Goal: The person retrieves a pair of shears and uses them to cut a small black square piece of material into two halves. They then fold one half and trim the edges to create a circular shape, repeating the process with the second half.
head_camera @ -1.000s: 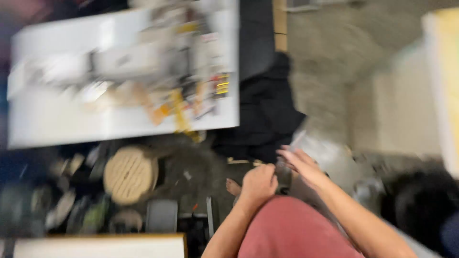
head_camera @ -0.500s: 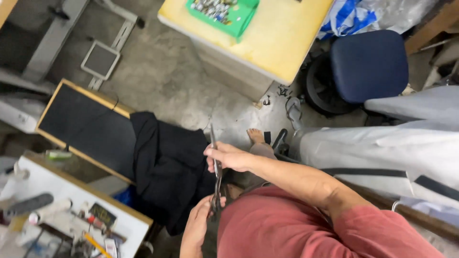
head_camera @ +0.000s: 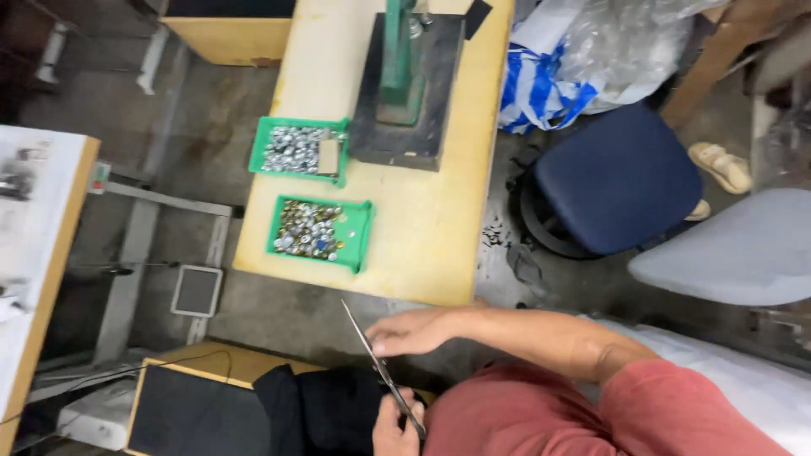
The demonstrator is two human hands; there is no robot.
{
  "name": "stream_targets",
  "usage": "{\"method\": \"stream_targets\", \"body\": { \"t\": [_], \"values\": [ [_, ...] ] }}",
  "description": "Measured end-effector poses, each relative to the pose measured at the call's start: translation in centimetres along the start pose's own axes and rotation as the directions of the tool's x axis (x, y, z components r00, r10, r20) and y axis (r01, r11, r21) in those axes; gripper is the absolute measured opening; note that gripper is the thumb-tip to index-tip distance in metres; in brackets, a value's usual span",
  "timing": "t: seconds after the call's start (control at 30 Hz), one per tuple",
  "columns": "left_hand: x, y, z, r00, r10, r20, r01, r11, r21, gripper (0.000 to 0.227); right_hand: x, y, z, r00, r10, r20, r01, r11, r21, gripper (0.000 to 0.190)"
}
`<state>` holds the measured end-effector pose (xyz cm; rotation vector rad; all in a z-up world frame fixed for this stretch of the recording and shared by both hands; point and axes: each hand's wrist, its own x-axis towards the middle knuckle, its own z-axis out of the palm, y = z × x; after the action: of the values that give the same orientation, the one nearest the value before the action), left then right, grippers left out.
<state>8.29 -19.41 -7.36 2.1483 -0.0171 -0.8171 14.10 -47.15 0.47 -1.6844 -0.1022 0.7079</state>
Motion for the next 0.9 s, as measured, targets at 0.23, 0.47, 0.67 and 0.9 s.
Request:
{"method": "stream_targets", "body": {
  "t": [0.23,0.47,0.67,0.9],
  "values": [
    [5.1,6.0,2.8,0.990,-0.133,-0.048,0.141,0.918,0.372,0.047,-7.1,9.4,-5.1,0.885,0.405,-0.230,-0.383,0.914,0.137,0.064],
    [9.8,4.6,7.1,0.971,0.192,0.140,-0.235,0.860,0.454,0.031,-11.4,18.5,-5.1,0.629,0.570,-0.528,-0.521,0.814,0.258,0.036],
    [11.2,5.8,10.1,0.940,0.276,0.200,-0.340,0.797,0.498,0.023,-12.2,19.3,-11.9,0.575,0.513,-0.637,-0.507,0.835,0.215,0.037],
    [17.2,10.6,16.2,0.861,0.480,0.165,-0.464,0.613,0.639,0.024,-12.6,26.1,-32.0,0.426,0.188,-0.885,-0.513,0.856,-0.065,0.045]
  ]
}}
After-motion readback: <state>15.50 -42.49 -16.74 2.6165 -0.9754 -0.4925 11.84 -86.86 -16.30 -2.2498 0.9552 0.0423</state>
